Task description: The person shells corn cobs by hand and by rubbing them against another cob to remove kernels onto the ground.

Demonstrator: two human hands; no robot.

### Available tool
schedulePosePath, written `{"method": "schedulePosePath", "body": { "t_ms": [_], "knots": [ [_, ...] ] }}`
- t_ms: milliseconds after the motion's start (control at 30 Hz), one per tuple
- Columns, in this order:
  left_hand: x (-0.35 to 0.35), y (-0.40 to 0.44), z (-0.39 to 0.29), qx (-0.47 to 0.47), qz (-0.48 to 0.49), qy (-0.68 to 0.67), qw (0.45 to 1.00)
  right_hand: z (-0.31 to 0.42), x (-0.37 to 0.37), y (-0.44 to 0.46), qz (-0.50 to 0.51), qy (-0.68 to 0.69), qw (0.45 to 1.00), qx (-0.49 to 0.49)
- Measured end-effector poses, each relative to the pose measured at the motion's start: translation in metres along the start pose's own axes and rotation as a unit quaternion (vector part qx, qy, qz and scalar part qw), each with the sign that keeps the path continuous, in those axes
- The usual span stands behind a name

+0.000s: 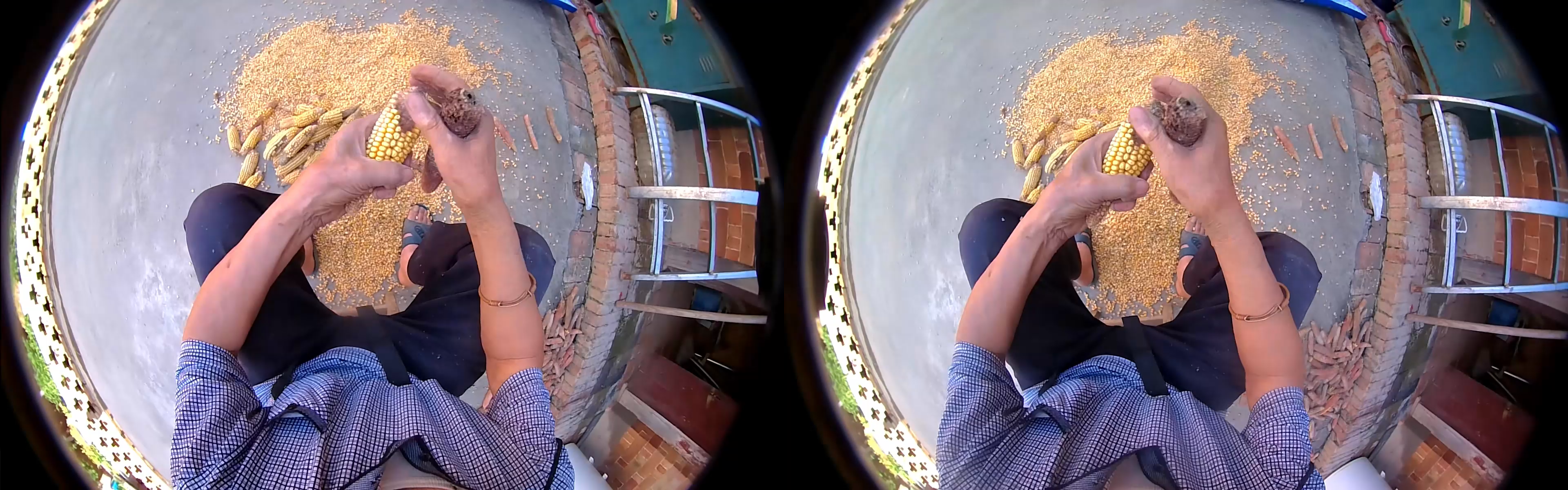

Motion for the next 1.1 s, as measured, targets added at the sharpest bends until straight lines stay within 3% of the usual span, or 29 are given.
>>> {"method": "schedulePosePath", "body": {
  "t_ms": [100, 200, 300, 333, 433, 467, 567, 700, 733, 833, 967, 1000, 1100],
  "knots": [
    [0.005, -0.001, 0.004, 0.023, 0.001, 0.06, 0.998, -0.002, -0.021, -0.003, -0.089, -0.149, 0.974, 0.148],
    [0.005, 0.004, 0.006, 0.023, 0.047, 0.139, 0.989, 0.001, -0.018, -0.002, -0.144, -0.22, 0.965, 0.004],
    [-0.005, 0.004, 0.013, -0.006, 0.035, 0.127, 0.991, -0.003, -0.012, 0.005, -0.09, -0.078, 0.993, -0.022],
    [-0.009, 0.003, 0.011, 0.007, 0.043, 0.025, 0.999, -0.001, -0.006, 0.007, -0.06, -0.02, 0.996, -0.055],
    [-0.012, -0.001, -0.001, 0.05, 0.07, -0.094, 0.992, 0.003, 0.01, 0.009, -0.095, 0.229, 0.965, -0.08],
    [-0.006, 0.001, 0.004, 0.021, 0.079, -0.093, 0.992, 0.003, 0.017, 0.011, -0.083, 0.22, 0.968, -0.088],
    [-0.007, -0.002, 0.0, 0.07, 0.032, -0.262, 0.962, 0.002, 0.025, 0.012, -0.104, 0.263, 0.956, -0.082],
    [-0.008, 0.003, 0.0, 0.103, 0.026, -0.295, 0.95, 0.011, 0.023, 0.007, -0.072, 0.163, 0.983, -0.049],
    [-0.011, 0.003, -0.001, 0.11, -0.012, -0.301, 0.947, 0.012, 0.023, 0.006, -0.055, 0.131, 0.99, -0.026],
    [0.004, 0.009, 0.008, 0.1, 0.103, -0.337, 0.93, 0.016, 0.021, 0.002, -0.004, 0.059, 0.998, 0.022],
    [0.005, 0.007, 0.007, 0.127, 0.097, -0.342, 0.926, 0.023, 0.014, -0.006, 0.018, 0.033, 0.995, 0.088],
    [0.004, 0.006, 0.006, 0.133, 0.079, -0.316, 0.936, 0.016, 0.009, -0.002, 0.002, -0.017, 0.986, 0.168],
    [0.003, 0.003, 0.003, 0.161, 0.067, -0.201, 0.964, 0.009, -0.001, -0.004, -0.029, -0.116, 0.964, 0.236]
  ]
}}
Point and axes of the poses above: each hand's wrist, its own y-axis towards the middle knuckle, its own x-axis out of the back of the hand, z = x × y, the point moved 2 cm from there along y, towards the middle knuckle, and after that the axes turned 12 degrees about -y, right-handed, at the moved point
